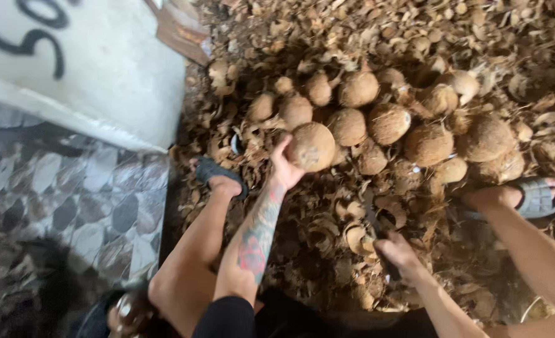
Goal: The person sits on the floor and uses a large knife to peel the husk off coconuts. They hold the coconut in their left hand and strike it with the knife in their right hand to remove the fibrous outer layer. After peeling, the person places the coconut into a black bag.
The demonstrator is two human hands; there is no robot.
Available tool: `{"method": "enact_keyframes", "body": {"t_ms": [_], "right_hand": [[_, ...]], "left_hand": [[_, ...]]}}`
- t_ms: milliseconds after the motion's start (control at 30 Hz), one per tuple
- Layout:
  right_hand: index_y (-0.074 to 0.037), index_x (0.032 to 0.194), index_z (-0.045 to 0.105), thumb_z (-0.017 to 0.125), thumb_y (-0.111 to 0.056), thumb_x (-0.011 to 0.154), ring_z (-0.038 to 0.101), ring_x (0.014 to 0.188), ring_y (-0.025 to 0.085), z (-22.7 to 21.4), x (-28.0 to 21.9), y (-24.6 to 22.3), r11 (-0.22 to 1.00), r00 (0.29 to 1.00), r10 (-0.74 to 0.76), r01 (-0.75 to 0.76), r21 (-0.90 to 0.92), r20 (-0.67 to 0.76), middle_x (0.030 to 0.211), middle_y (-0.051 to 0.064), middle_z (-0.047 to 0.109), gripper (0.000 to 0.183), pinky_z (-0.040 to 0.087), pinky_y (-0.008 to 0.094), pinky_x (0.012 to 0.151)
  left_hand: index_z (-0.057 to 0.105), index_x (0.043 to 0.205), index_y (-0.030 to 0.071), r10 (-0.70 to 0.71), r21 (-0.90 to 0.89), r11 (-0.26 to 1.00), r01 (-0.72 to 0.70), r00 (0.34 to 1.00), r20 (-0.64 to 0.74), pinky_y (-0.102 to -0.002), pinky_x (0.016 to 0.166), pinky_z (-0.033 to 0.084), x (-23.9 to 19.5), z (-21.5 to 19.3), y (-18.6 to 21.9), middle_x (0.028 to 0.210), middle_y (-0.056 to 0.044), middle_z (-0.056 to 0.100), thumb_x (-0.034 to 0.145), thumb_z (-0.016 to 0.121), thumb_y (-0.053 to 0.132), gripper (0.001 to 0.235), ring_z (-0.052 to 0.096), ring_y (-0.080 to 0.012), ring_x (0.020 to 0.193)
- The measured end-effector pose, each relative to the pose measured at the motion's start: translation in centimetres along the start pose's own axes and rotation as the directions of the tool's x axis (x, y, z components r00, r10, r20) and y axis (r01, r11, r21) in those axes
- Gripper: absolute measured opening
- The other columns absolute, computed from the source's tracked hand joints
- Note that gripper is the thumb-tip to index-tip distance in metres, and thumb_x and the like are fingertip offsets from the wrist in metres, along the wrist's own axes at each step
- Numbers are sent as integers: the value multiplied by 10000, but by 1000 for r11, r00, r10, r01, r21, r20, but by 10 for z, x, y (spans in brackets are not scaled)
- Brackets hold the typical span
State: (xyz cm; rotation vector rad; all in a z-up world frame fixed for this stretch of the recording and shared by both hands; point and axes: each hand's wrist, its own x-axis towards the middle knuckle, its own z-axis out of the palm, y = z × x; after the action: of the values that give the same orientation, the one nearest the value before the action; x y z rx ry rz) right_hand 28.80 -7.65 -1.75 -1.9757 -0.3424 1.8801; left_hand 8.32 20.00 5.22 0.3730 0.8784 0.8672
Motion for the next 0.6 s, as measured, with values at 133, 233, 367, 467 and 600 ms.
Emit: {"method": "enact_keyframes", "body": {"t_ms": [133,233,367,467,600], "right_hand": [[92,703,645,637,-55,737,566,335,343,30,-63,-12,852,851,-508,519,69,-132,390,224,533,151,440,409,380],[43,728,624,650,-15,790,625,374,365,44,-112,-7,829,828,-552,558,41,-97,438,232,597,88,516,432,470],[-50,776,563,648,36,945,648,334,265,44,-114,28,739,746,-657,609,290,109,488,118,664,208,594,365,360],[1,678,538,583,91,891,590,294,317,61,-126,30,676,699,-708,628,385,102,419,186,569,236,480,364,312],[-66,799,567,608,36,917,694,424,260,55,-135,28,634,609,-772,726,266,180,562,134,690,162,609,377,409]], "left_hand": [[681,1370,150,-218,-327,917,227,974,64,-697,800,554,-60,-55,-41,1335,-197,715,812,670,773,836,697,-483,1121],[746,1295,221,-220,-300,935,187,973,-77,-615,964,525,-111,-92,-73,1321,-116,751,841,663,730,687,703,-388,1193],[613,1405,180,-263,-254,939,232,960,-96,-529,943,525,-127,-120,-78,1423,-158,602,798,590,680,787,569,-382,1276],[539,1511,279,50,-283,959,-5,987,154,-704,1138,400,-124,-133,-74,1682,-164,363,794,526,798,885,345,-436,1531],[648,1376,177,15,-234,972,35,978,207,-679,1112,452,-132,-130,-68,1486,-120,581,895,534,765,768,539,-391,1372]]}}
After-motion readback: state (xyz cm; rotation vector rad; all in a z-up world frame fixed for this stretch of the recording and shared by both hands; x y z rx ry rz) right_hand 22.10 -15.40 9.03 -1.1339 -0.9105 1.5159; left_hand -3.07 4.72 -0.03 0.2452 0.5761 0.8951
